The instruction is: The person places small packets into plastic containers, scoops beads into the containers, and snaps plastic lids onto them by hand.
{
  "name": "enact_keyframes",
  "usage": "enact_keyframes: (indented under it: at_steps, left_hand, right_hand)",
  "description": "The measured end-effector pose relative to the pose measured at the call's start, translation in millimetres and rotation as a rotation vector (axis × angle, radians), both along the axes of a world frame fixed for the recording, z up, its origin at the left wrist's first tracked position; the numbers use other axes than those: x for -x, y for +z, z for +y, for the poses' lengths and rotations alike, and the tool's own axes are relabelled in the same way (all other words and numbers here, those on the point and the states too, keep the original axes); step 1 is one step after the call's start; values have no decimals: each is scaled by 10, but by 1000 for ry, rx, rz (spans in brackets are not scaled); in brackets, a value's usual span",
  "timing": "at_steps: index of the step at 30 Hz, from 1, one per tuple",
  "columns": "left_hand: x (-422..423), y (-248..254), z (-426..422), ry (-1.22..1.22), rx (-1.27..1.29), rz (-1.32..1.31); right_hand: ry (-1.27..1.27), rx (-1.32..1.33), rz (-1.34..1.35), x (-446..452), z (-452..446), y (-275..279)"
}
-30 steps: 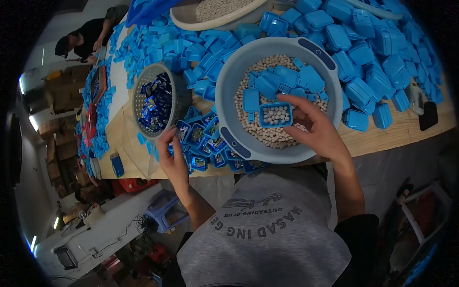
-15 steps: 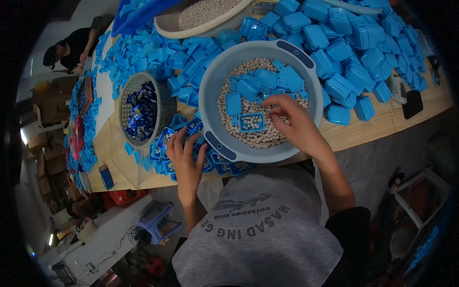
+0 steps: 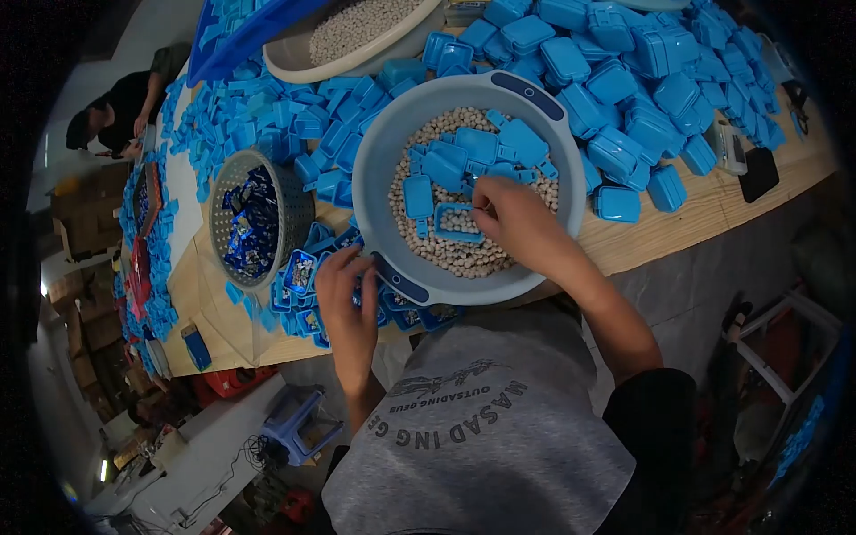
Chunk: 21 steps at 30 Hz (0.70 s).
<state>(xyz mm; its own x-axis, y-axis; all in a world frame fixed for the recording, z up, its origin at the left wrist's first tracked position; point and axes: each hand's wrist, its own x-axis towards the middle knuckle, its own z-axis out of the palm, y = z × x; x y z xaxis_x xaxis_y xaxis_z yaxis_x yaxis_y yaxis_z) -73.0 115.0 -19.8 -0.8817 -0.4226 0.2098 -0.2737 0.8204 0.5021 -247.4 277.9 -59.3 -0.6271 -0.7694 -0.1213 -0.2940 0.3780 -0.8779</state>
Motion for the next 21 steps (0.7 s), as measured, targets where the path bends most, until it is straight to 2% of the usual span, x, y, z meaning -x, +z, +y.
enact_keyframes:
  at_steps: [1,4,7,10,16,21]
  left_hand:
    - [67,26,73,-43,-96,9]
    - [350,16,274,-292,-71,-89]
    - [576,-209,368,-411,-179,-454]
    - [702,-374,443,-450,-178,-296]
    - [689,-394,302,-425,-350,-370]
    - [713,54,234,-220,-488,-94]
  right_hand:
    - [-37,58,-91,5,22,30]
    - [-152,211,-255,14,83,11]
    - [-230,337,-394,37,112,20]
    - [-283,455,-535,59,127,58]
    - [-276,492,-583,93,112,30]
    - [-216,432,-570,101,113,44]
